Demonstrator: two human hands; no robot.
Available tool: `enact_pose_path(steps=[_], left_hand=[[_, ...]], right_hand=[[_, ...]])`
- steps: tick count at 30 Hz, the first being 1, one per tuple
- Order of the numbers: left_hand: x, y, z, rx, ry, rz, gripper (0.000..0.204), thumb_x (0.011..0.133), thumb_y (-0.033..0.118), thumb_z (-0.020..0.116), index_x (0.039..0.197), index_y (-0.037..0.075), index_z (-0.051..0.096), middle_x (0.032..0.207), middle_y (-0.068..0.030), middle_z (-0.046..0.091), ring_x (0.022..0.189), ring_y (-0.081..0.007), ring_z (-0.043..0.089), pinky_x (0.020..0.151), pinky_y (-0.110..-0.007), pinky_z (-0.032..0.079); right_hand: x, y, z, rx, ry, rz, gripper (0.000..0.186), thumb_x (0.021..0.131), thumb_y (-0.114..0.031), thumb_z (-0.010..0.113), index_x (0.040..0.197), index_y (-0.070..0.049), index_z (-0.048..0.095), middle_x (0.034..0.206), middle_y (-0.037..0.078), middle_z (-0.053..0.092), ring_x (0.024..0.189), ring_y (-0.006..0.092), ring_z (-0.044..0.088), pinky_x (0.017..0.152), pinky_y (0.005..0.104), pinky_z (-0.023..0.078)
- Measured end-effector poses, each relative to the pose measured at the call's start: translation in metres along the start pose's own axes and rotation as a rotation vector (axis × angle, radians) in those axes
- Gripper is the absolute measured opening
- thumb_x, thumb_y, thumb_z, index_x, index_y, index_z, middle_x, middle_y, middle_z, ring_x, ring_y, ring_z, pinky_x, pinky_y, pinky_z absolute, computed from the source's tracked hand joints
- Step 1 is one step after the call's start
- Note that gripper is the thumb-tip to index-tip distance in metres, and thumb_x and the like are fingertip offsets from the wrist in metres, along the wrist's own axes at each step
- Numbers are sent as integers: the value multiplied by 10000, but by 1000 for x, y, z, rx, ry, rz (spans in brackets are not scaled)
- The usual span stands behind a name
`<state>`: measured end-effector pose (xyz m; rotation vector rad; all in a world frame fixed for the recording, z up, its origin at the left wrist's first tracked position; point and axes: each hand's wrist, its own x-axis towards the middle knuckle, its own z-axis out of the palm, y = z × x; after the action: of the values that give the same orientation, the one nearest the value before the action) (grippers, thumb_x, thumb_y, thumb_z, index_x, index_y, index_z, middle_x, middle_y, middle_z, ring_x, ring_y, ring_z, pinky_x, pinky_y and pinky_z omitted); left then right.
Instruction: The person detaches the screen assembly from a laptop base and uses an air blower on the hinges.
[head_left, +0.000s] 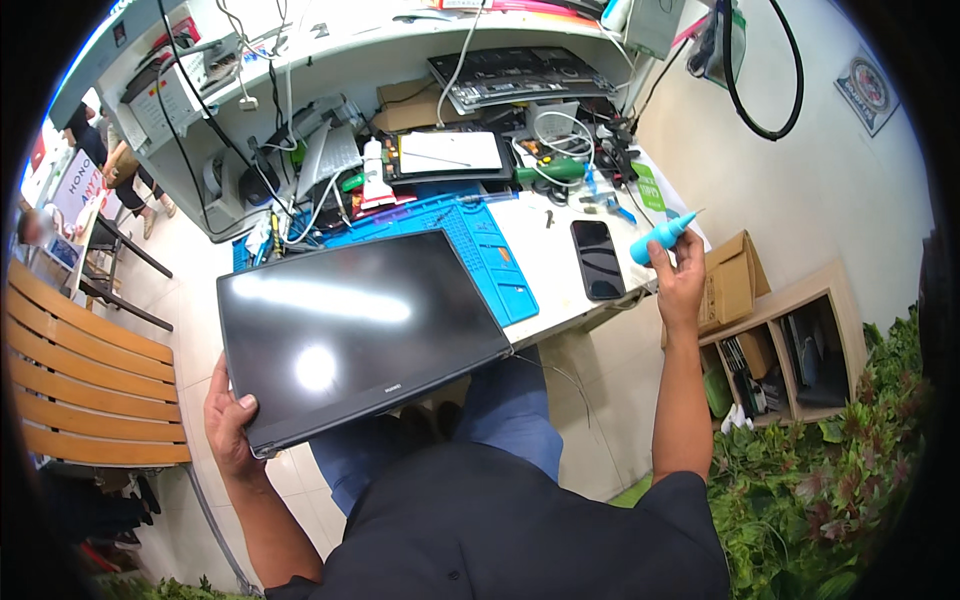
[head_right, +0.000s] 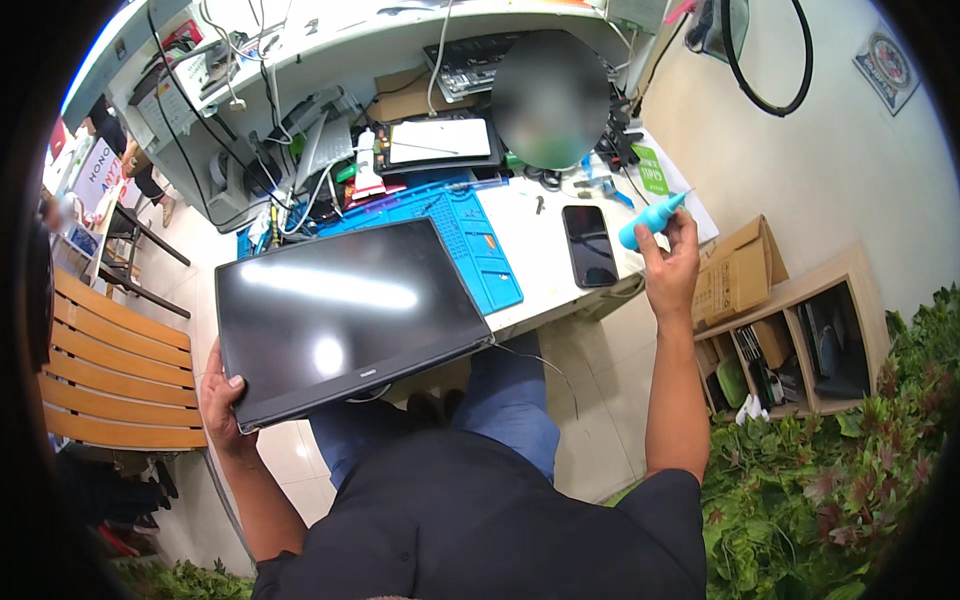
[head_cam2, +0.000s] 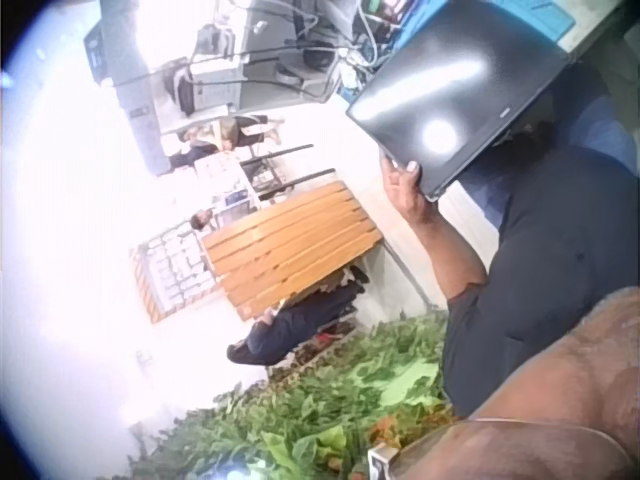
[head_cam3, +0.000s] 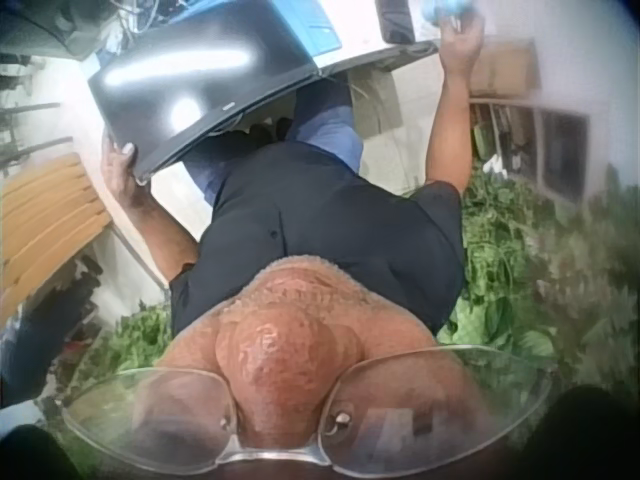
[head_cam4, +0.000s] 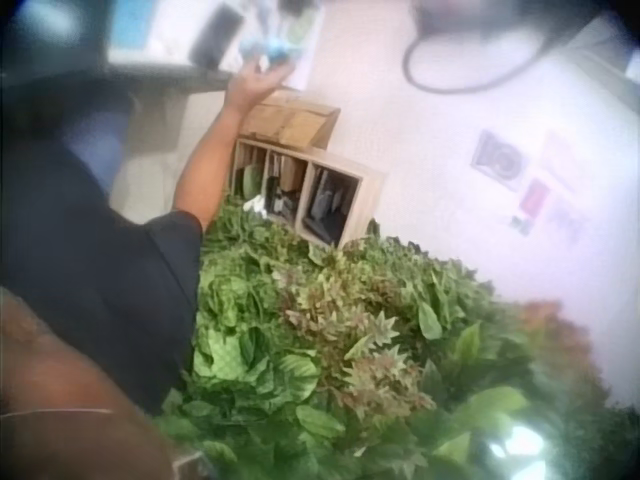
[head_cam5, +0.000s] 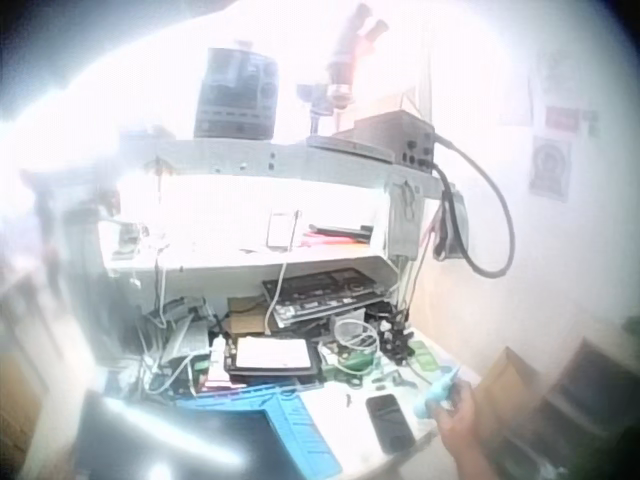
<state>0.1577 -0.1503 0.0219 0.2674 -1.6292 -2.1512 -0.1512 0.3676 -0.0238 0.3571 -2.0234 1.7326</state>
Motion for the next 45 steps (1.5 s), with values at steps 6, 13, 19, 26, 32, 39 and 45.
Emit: enact_pose_path(steps=[6, 13, 19, 26, 32, 39, 45], left_hand=[[-1, 0, 0, -42, -6, -1, 791, 902, 79, 612, 1598, -151, 315, 1313, -236, 684, 1145, -243, 735, 1039, -324, 574], [-3, -1, 2, -21, 8, 5, 693, 976, 91, 543, 1601, -137, 347, 1349, -232, 672, 1168, -228, 724, 1047, -318, 562], [-3, -3, 7, 13, 85, 14, 700, 975, 90, 507, 1616, -134, 338, 1373, -239, 654, 1186, -228, 718, 1048, -318, 560], [-2, -7, -1, -72, 78, 5, 769, 944, 64, 516, 1648, -124, 270, 1457, -274, 600, 1207, -256, 720, 1048, -347, 582], [-8, -12, 0, -204, 90, -75, 811, 927, 32, 534, 1661, -110, 220, 1537, -311, 519, 1318, -324, 675, 1110, -413, 576], [-30, -34, -4, -84, 127, -81, 793, 973, 9, 533, 1692, -63, 205, 1473, -252, 600, 1216, -251, 716, 1034, -354, 591], [-37, -45, -12, 174, 181, -136, 786, 1043, 59, 673, 1687, -70, 243, 736, 51, 598, 644, 2, 461, 630, -178, 326]], right_hand=[[-2, -14, 12, 7, -42, -32, 529, 1013, -115, 788, 1427, 47, 502, 1323, 148, 645, 1225, 201, 627, 1004, 340, 561], [-13, -32, 31, 60, -98, -13, 505, 1018, -124, 784, 1416, 28, 512, 1307, 136, 659, 1173, 178, 654, 958, 325, 585], [-16, -37, 37, 34, -123, -32, 503, 1018, -114, 780, 1419, 29, 511, 1297, 133, 670, 1152, 170, 663, 944, 316, 587], [-23, -48, 40, 57, -117, -41, 510, 1019, -116, 782, 1425, 28, 509, 1293, 128, 670, 1146, 164, 661, 938, 303, 574], [-25, -62, 41, 60, -105, -35, 521, 1015, -94, 782, 1438, 29, 502, 1312, 129, 658, 1169, 170, 655, 955, 316, 576], [-28, -83, 39, 34, -139, -112, 524, 1028, -62, 751, 1467, 25, 480, 1352, 148, 647, 1198, 185, 655, 972, 340, 584], [-48, -109, 48, 65, -236, -118, 536, 1030, -53, 738, 1481, 27, 459, 1370, 175, 638, 1259, 237, 656, 1019, 376, 588]])
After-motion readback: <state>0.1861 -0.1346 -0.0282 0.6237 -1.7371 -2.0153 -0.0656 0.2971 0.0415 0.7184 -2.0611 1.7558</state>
